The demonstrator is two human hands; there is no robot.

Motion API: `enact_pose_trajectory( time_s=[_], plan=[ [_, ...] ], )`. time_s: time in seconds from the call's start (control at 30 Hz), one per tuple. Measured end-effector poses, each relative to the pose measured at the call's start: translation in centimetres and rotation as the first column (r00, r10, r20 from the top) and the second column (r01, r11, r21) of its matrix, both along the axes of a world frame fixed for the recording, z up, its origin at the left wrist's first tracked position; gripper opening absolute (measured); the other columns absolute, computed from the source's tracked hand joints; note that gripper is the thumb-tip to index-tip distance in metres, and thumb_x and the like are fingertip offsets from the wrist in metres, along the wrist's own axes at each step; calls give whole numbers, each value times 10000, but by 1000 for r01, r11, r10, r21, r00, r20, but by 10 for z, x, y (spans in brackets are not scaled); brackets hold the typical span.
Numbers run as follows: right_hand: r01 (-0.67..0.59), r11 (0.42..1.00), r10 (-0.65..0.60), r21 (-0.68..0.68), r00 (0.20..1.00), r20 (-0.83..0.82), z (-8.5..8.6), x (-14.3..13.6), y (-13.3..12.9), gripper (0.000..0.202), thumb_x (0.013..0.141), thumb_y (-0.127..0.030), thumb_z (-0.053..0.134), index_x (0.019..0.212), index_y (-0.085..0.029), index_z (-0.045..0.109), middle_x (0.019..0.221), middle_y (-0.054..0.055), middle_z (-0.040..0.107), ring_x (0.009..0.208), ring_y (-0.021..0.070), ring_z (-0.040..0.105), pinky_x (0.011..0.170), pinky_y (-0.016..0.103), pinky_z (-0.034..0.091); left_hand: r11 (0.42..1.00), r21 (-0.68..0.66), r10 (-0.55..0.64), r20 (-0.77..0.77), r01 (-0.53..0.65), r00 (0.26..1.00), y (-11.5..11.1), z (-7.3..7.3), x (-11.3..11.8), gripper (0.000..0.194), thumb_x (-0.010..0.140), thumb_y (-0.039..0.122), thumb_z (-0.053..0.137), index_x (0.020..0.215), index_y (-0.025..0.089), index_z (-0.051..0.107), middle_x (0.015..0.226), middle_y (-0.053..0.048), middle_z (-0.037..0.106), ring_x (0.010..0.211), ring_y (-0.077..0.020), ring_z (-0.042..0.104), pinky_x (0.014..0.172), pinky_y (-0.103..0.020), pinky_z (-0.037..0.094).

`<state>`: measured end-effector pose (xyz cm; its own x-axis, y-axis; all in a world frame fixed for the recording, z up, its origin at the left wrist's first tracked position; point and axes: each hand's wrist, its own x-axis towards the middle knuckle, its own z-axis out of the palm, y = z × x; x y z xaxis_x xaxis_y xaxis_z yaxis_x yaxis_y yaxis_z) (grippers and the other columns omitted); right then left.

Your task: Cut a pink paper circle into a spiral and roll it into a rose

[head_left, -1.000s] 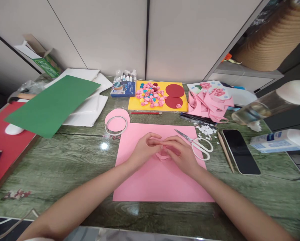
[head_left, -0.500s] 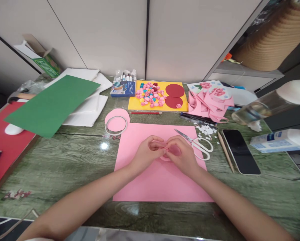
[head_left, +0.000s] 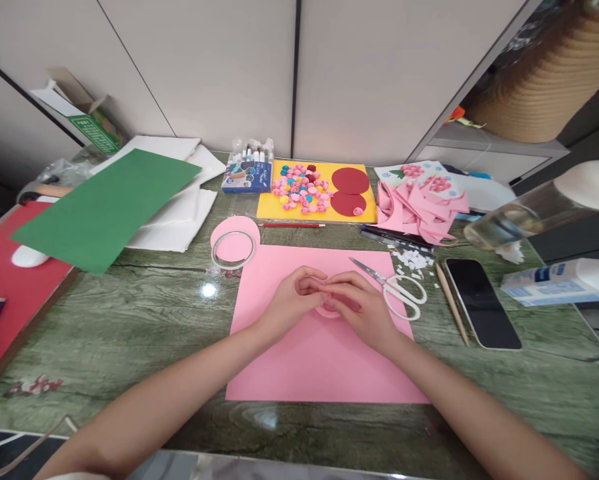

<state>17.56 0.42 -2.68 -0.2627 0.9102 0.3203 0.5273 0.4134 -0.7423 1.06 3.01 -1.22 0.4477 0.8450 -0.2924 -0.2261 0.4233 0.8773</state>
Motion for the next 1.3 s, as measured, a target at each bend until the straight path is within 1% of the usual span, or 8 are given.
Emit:
enact_pose_trajectory(
  time_s=[0.23, 0.4, 0.53, 0.7, 0.8, 0.97, 1.2, 1.3],
  plan=[
    [115, 993, -114, 13, 993, -9, 1, -2, 0, 28, 778, -230, 625, 799, -246, 634, 858, 23, 605, 837, 189, 592, 731, 355, 501, 999, -10, 32, -44, -32, 999, -5, 1, 2, 259, 672, 160, 673, 899, 166, 549, 760, -14, 652, 728, -138, 617, 705, -275, 463],
    [110, 994, -111, -18, 993, -47, 2, -4, -1, 99, 743, -159, 626, 721, -229, 560, 824, 10, 590, 813, 184, 578, 703, 340, 482, 999, -26, 29, -21, -30, 999, -9, 0, 5, 258, 657, 151, 692, 868, 155, 544, 769, -21, 649, 756, -134, 613, 716, -266, 467],
    [89, 995, -91, -39, 994, -60, 3, -4, 0, 109, 748, -142, 607, 723, -227, 543, 802, 8, 586, 797, 180, 573, 702, 340, 476, 998, -47, 48, -19, -49, 999, -9, 1, 6, 276, 647, 151, 701, 868, 159, 535, 754, -13, 649, 746, -133, 613, 704, -262, 461],
    [65, 995, -72, -79, 993, -97, 5, -2, 4, 92, 743, -196, 654, 817, -240, 620, 853, 17, 621, 830, 189, 591, 741, 359, 491, 997, -37, 67, -35, -68, 997, -3, 0, 1, 281, 660, 152, 684, 900, 166, 540, 742, -4, 661, 709, -133, 625, 702, -264, 443],
    [19, 995, -30, -97, 993, -114, 5, 1, 5, 140, 781, -198, 625, 903, -262, 654, 913, 30, 628, 889, 194, 596, 790, 375, 497, 999, -24, 41, -31, -42, 999, 1, -1, -2, 279, 666, 146, 671, 911, 173, 542, 751, -1, 666, 699, -134, 632, 703, -262, 437],
    [-50, 994, 45, -96, 998, -47, 3, 1, 3, 255, 845, -171, 537, 1051, -287, 634, 1017, 51, 602, 980, 194, 577, 835, 363, 496, 1000, -4, 20, -41, -20, 999, 1, -1, -2, 282, 668, 125, 653, 918, 179, 534, 752, 2, 667, 682, -134, 634, 714, -275, 451],
    [40, 996, -46, -84, 996, -73, 4, -2, 1, 90, 793, -178, 615, 860, -239, 614, 904, 30, 592, 881, 185, 577, 757, 350, 499, 1000, 6, 21, -54, -21, 998, -2, -1, 2, 262, 686, 160, 666, 911, 178, 534, 750, 3, 660, 714, -123, 624, 738, -265, 444],
    [51, 994, -60, -98, 994, -93, 6, -3, 0, 126, 754, -119, 639, 774, -225, 573, 852, 12, 579, 834, 172, 569, 729, 331, 491, 1000, 2, 25, -52, -25, 998, -6, 0, 3, 253, 679, 169, 681, 889, 175, 541, 754, 7, 651, 731, -119, 619, 734, -252, 443]
  ],
)
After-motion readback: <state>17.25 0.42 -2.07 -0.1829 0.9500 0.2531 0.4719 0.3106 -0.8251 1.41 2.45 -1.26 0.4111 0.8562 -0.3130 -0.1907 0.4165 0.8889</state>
